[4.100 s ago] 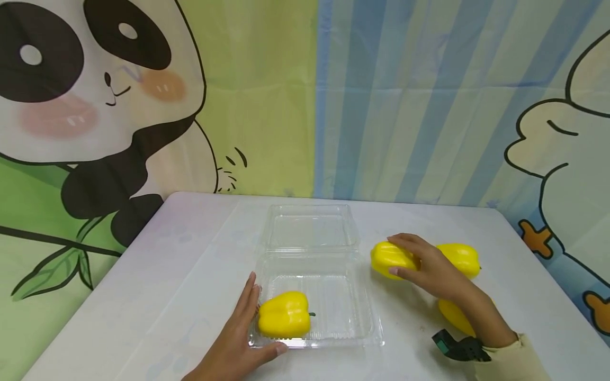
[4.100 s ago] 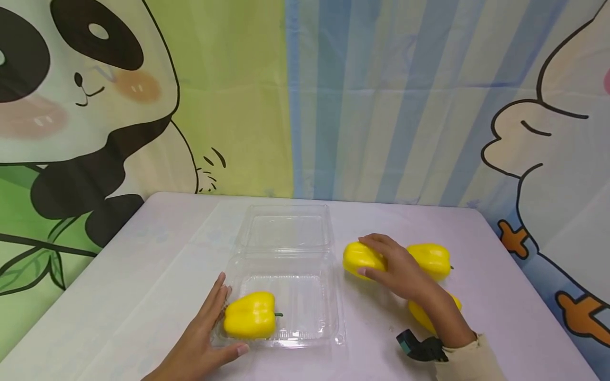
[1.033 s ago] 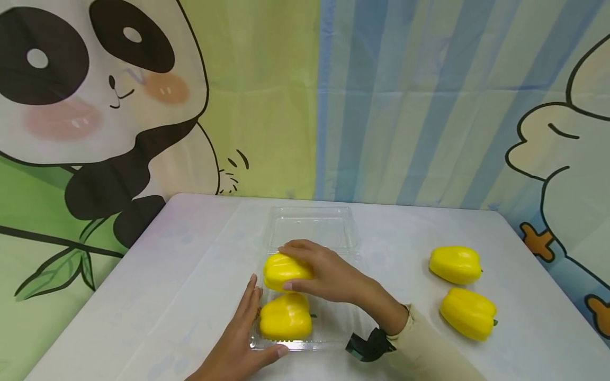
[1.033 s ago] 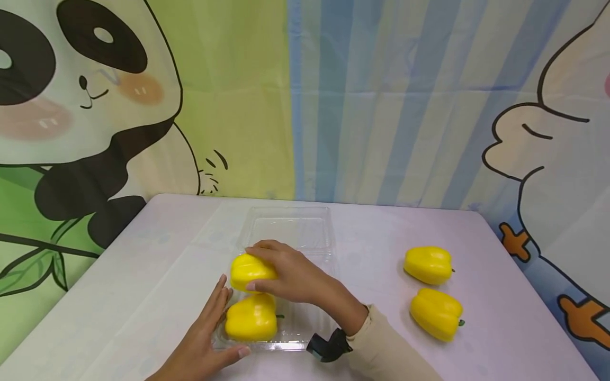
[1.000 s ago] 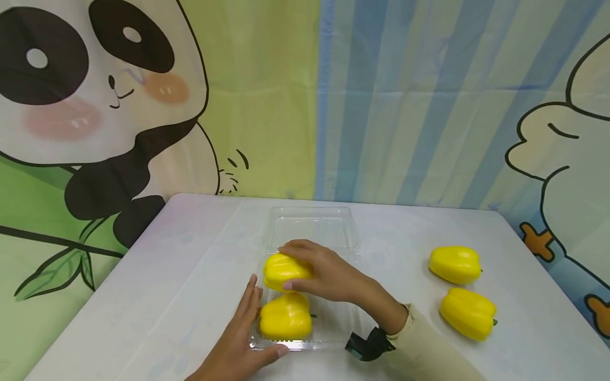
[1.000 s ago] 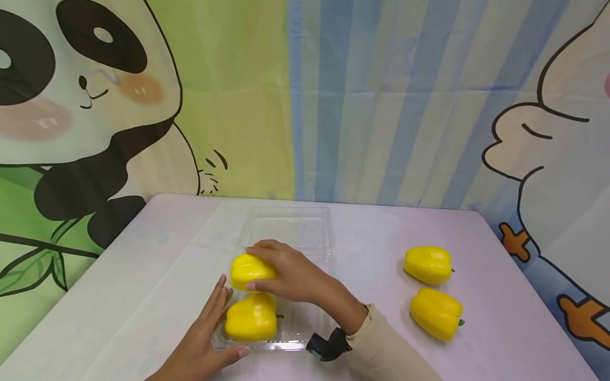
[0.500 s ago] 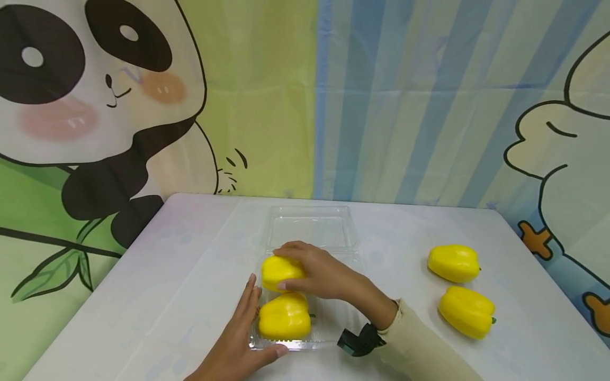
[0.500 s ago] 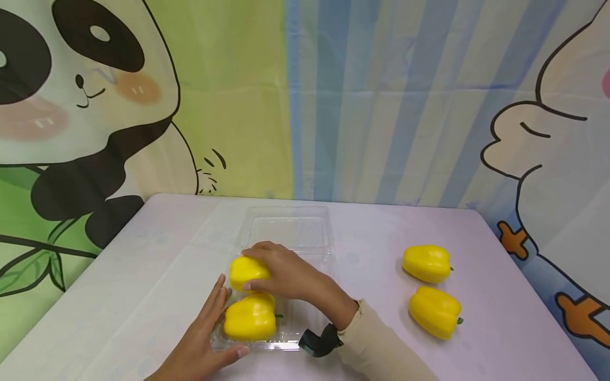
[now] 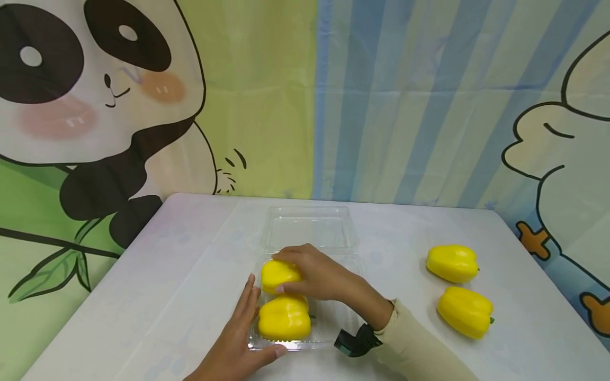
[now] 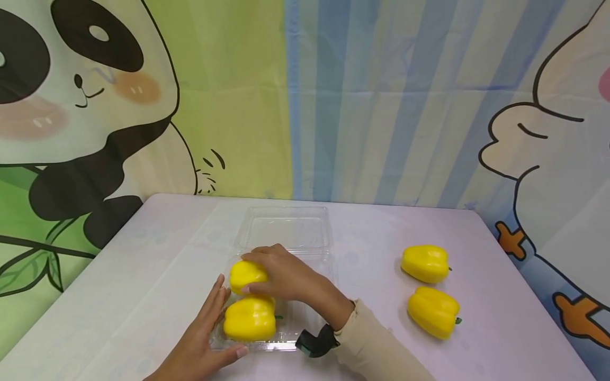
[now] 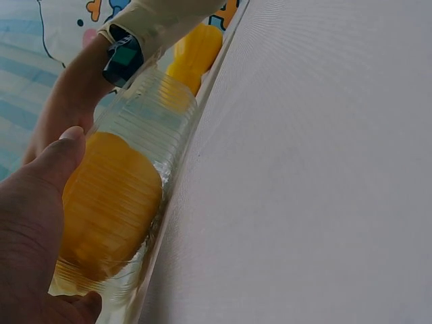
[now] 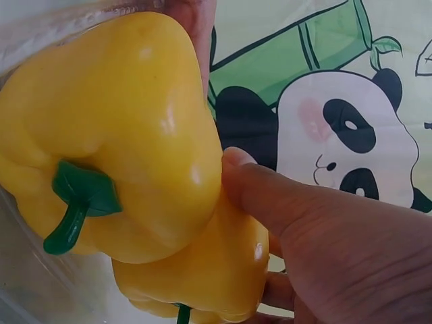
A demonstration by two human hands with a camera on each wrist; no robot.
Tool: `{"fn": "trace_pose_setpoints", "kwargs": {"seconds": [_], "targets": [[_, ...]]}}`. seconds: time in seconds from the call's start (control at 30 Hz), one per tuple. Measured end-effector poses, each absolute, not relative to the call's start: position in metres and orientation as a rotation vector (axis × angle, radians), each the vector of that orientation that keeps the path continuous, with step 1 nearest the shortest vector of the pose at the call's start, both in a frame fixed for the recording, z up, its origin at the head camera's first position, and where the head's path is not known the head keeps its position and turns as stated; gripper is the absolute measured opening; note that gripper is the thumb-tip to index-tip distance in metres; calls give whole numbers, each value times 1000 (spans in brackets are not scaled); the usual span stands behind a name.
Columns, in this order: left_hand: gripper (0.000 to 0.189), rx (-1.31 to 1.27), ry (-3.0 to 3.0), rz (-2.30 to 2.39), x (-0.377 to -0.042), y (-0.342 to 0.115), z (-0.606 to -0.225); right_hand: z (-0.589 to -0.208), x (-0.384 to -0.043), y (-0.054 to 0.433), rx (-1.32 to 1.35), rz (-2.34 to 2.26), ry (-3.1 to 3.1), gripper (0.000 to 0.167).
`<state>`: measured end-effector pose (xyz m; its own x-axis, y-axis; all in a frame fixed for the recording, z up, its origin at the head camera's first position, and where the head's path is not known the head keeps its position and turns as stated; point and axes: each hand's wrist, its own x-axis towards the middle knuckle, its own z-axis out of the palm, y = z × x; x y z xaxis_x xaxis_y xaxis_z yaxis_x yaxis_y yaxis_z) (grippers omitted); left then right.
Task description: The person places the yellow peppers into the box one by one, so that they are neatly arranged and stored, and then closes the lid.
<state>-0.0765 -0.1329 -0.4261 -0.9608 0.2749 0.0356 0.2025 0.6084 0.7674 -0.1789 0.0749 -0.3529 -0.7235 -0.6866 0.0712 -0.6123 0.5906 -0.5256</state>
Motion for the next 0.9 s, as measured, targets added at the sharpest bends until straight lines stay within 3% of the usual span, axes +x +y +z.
{"fn": "trace_pose_setpoints", "kwargs": {"seconds": [0.33, 0.57, 0.9], "targets": [[118, 355, 2713, 1275, -77, -132, -423, -352, -178, 77, -1069, -790, 2682, 66], [119, 370, 2729, 1281, -77, -132, -424, -351, -178, 89, -1107, -886, 2593, 58], [120, 391, 2730, 1289, -77, -133, -425, -354, -181, 93, -1096, -907, 2631, 58]]}}
